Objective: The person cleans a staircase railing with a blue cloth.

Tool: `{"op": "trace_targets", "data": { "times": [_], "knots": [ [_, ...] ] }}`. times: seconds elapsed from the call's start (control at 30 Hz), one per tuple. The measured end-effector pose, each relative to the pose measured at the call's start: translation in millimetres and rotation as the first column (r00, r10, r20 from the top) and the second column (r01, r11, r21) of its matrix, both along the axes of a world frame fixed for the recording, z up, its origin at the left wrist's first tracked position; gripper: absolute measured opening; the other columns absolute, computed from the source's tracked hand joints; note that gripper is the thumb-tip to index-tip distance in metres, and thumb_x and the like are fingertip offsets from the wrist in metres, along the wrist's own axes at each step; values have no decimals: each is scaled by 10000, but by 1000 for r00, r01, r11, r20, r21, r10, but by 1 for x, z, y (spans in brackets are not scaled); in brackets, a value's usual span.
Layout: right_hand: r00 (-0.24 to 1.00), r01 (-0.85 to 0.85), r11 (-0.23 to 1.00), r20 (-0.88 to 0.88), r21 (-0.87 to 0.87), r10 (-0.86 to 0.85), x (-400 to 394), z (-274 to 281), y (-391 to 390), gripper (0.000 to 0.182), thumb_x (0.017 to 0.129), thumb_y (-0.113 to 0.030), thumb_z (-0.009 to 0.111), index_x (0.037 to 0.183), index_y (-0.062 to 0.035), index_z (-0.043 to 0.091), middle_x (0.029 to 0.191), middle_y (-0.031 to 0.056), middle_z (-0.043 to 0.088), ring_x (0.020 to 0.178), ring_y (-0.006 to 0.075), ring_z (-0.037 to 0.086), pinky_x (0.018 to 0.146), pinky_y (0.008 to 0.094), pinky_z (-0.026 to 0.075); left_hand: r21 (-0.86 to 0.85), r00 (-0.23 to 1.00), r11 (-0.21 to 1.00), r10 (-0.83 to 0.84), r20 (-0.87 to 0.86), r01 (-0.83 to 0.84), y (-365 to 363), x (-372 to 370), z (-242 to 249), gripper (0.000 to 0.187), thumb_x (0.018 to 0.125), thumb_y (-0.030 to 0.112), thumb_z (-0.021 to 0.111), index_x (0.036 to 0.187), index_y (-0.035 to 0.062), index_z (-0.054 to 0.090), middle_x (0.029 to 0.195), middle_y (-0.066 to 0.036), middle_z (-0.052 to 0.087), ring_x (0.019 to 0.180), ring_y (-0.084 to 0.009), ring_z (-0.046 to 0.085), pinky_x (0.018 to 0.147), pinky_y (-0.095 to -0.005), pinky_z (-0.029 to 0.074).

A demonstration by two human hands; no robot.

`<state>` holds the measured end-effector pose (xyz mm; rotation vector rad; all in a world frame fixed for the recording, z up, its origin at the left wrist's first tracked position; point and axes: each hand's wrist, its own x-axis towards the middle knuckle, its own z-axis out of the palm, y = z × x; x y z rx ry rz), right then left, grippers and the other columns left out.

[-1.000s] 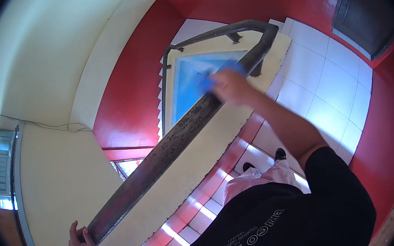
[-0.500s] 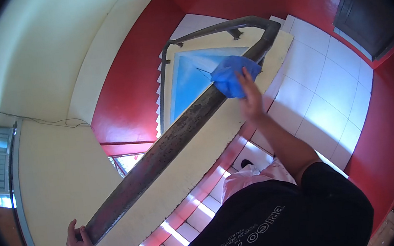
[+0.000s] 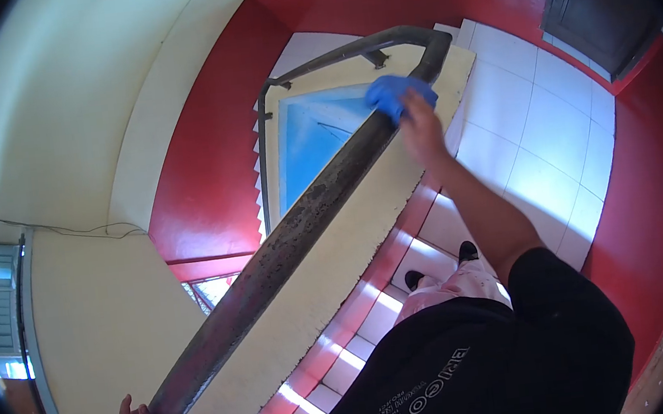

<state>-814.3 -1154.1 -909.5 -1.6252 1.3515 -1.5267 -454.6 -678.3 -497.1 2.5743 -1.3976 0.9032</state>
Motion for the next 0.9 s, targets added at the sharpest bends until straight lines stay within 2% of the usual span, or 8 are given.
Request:
{"op": "trace_targets", "data": {
  "times": [0.1, 0.23, 0.3, 0.4, 0.53, 0.73, 0.83, 0.9],
  "knots": [
    [961, -271, 915, -134, -299, 241, 26, 52, 62, 614, 751, 37, 567, 1338, -137, 605, 1379, 137, 592, 1365, 360, 474, 1168, 591, 256, -28, 1000, 999, 21, -18, -22, 1, -2, -2, 259, 939, 180, 652, 1181, 106, 707, 689, -86, 665, 568, -193, 588, 564, -379, 450],
    [848, -514, 825, -288, -237, 446, 5, 71, 47, 565, 773, 9, 593, 1325, -114, 602, 1364, 140, 604, 1353, 384, 480, 1188, 584, 225, -11, 992, 995, -95, 83, 96, 3, -2, -3, 260, 945, 174, 643, 1187, 102, 703, 686, -92, 653, 565, -203, 574, 557, -377, 444],
    [925, -340, 923, -245, -182, 292, -8, 27, 0, 423, 902, -78, 585, 1325, -81, 593, 1363, 167, 600, 1335, 386, 496, 1173, 533, 283, -17, 984, 989, -144, 102, 146, 3, 0, -4, 261, 947, 174, 642, 1190, 100, 702, 683, -92, 645, 564, -204, 564, 556, -369, 442],
    [999, -32, 958, -24, 286, 41, -43, -17, -69, 412, 1000, -247, 567, 1369, -63, 566, 1280, 263, 622, 1139, 384, 643, 938, 411, 514, -1, 974, 991, -134, 182, 137, -9, -16, 4, 431, 918, 530, 673, 1081, 143, 771, 703, -51, 718, 546, -216, 652, 489, -363, 497],
    [969, 166, 975, -209, 150, -133, -30, -35, -88, 416, 988, -207, 528, 1381, -71, 563, 1370, 279, 559, 1290, 366, 555, 1040, 386, 454, -34, 974, 989, -133, 185, 141, -19, -21, 3, 342, 919, 452, 715, 1020, 132, 783, 650, -39, 692, 504, -192, 615, 465, -353, 474],
    [980, -167, 968, 78, -189, 184, 27, 33, 77, 483, 877, 27, 515, 1349, -52, 574, 1457, 205, 525, 1407, 378, 437, 1174, 485, 287, -47, 981, 992, -108, 159, 116, -21, -24, 2, 365, 917, 470, 710, 1033, 131, 780, 643, -38, 690, 505, -193, 618, 461, -360, 475],
    [965, -175, 974, 170, -144, 199, 31, 45, 93, 478, 877, 23, 521, 1343, -69, 575, 1432, 195, 547, 1411, 390, 425, 1183, 518, 266, -47, 989, 997, -49, 137, 56, -13, -18, 0, 356, 918, 473, 707, 1037, 146, 781, 642, -40, 688, 511, -198, 627, 466, -369, 476],
    [984, -172, 975, 25, -141, 177, 15, 40, 68, 451, 897, -2, 532, 1339, -81, 578, 1419, 203, 551, 1394, 410, 431, 1185, 529, 261, -26, 986, 1000, -9, 164, 13, -10, -14, 0, 350, 921, 477, 702, 1041, 158, 782, 643, -42, 686, 518, -199, 633, 470, -378, 476]
  ]
}}
